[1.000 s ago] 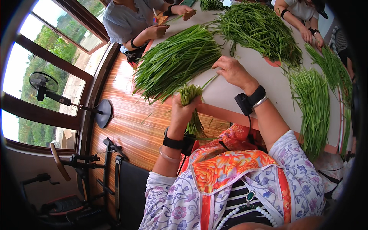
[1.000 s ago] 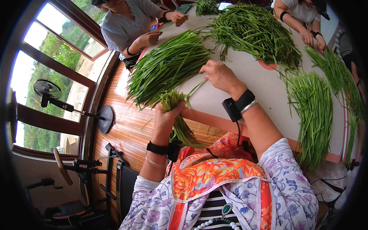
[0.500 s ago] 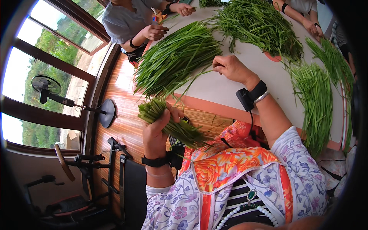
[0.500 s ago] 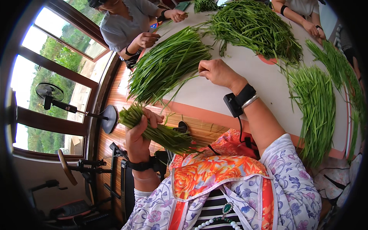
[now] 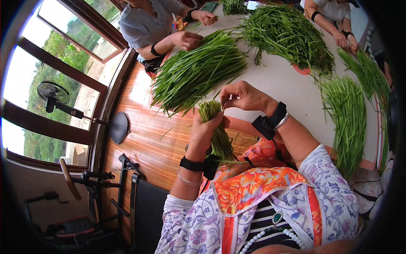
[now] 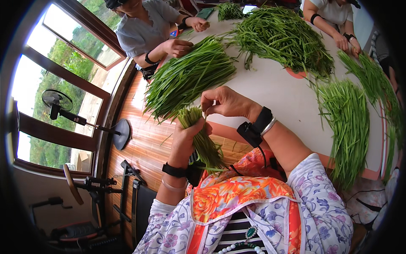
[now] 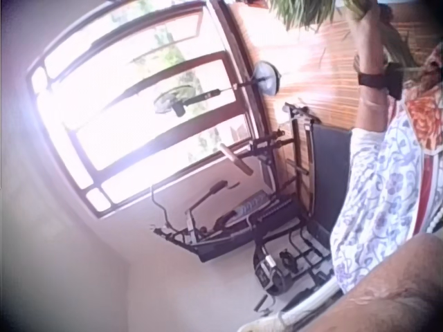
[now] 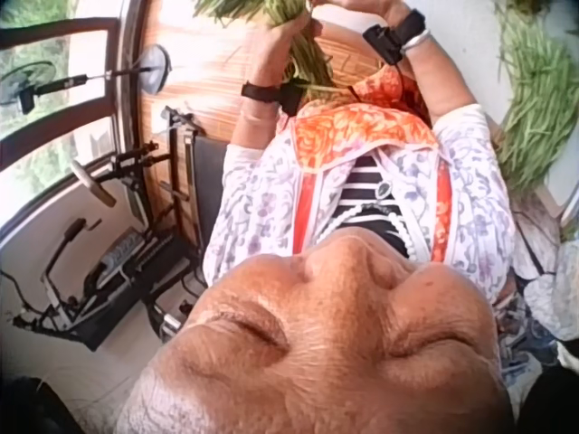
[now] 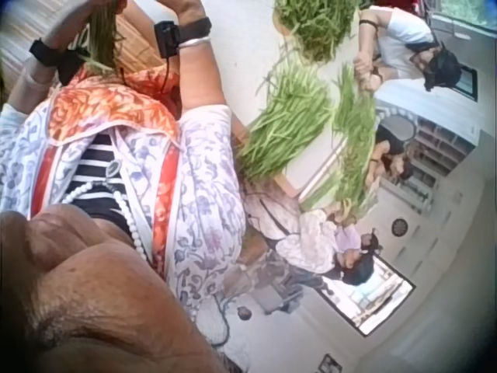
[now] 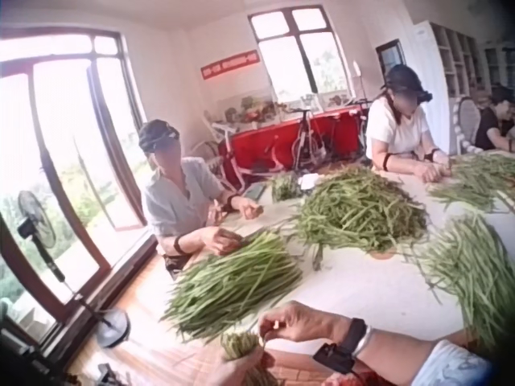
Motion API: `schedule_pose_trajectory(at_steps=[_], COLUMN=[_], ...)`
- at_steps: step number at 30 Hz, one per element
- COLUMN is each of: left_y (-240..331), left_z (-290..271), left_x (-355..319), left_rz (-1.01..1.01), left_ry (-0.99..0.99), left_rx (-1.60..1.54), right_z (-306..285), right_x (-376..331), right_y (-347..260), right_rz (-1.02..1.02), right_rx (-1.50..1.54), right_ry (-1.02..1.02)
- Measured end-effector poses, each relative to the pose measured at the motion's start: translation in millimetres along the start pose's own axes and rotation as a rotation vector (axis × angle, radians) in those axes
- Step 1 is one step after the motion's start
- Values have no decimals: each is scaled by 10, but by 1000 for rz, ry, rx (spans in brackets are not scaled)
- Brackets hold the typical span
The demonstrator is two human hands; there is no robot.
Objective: The person sorts through a pile of chives by hand, picking out individual blades and placing them into a bundle. After finishing the bundle, the person stands up, walks across the room, and picks up a small brown purse from a piece of exercise equipment.
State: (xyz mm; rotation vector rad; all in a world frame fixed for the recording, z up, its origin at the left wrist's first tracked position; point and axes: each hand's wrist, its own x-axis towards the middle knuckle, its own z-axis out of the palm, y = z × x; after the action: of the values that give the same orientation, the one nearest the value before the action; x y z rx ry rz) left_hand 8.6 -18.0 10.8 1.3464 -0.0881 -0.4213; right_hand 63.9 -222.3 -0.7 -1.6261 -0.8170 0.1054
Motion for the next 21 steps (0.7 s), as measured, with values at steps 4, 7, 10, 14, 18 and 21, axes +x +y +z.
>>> schedule_pose_trajectory(at_steps=[4,7,10,14,18,21], left_y=[-148,-156,-132,-141,-75,-58], left_z=[-44,-65,-74,-103,-7,-3], left_x=[63,69,64,53,41,36], left_rz=[-44,-71,-91,-113,-100,-146], left_ry=[3,12,2,-54,-36,-23], left_rx=[-126,-195,-198,-153,-151,-175], right_z=[76,118,134,131,104,44], right_x=[12,15,9,16,10,14], right_y=[12,13,13,9,1,-74], right_rz=[24,34,21,20,-12,42], right_rx=[-6,-4,-31,-8,-54,-55], right_ry=[50,103,123,126,143,134])
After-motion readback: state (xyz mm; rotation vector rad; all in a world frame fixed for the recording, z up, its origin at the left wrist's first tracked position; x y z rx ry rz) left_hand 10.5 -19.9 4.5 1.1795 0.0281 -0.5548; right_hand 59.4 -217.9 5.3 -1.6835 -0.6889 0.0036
